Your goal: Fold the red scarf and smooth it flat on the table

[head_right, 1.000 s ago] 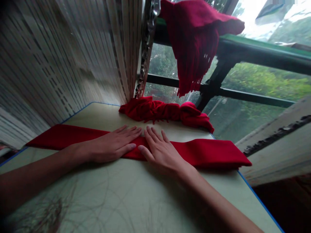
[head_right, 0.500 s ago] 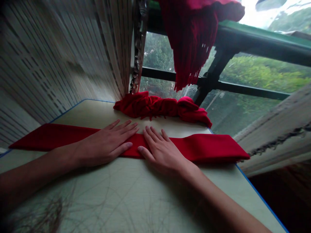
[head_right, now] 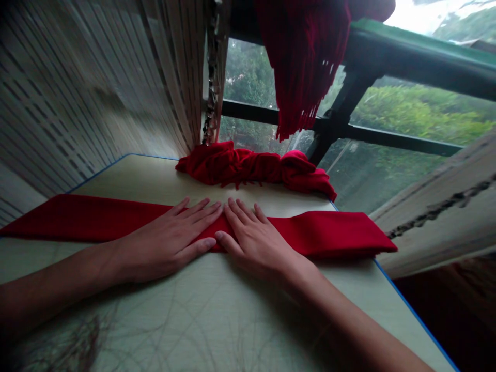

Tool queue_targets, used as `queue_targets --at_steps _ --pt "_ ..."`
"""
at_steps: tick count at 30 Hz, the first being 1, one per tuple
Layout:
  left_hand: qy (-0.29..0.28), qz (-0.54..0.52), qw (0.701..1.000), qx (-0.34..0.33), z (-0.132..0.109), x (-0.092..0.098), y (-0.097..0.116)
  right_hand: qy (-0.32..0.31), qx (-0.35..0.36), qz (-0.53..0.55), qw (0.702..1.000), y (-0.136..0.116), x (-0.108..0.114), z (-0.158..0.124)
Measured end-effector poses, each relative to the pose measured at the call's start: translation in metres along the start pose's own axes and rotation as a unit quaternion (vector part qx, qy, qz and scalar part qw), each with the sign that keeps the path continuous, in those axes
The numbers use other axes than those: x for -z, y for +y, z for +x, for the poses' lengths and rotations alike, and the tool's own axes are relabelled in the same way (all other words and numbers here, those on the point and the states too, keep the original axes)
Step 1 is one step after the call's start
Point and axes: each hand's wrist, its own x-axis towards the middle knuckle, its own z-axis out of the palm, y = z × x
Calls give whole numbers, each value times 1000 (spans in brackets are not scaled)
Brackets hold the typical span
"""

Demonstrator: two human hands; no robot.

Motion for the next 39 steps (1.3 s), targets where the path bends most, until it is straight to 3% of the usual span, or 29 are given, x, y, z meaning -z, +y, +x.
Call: queue_targets --at_steps 5,10,15,23,29,33,39 --pt "-3 5 1000 2 0 -1 1 26 10 -2 1000 -1 3 0" --pt "-1 10 1000 8 -1 0 4 -21 1 8 1000 -2 1 2" --pt "28 30 999 13 0 -1 2 -14 6 -1 1000 0 -3 0" --pt "31 8 998 45 3 -8 -2 81 52 12 995 -6 3 3" --pt "31 1 998 51 3 -10 -2 7 39 34 999 -8 -5 4" --pt "27 29 998 55 2 -10 -1 -4 3 17 1000 -2 -5 2" --pt "87 96 992 -7 1 -6 8 -15 -12 -7 1000 1 -2 0"
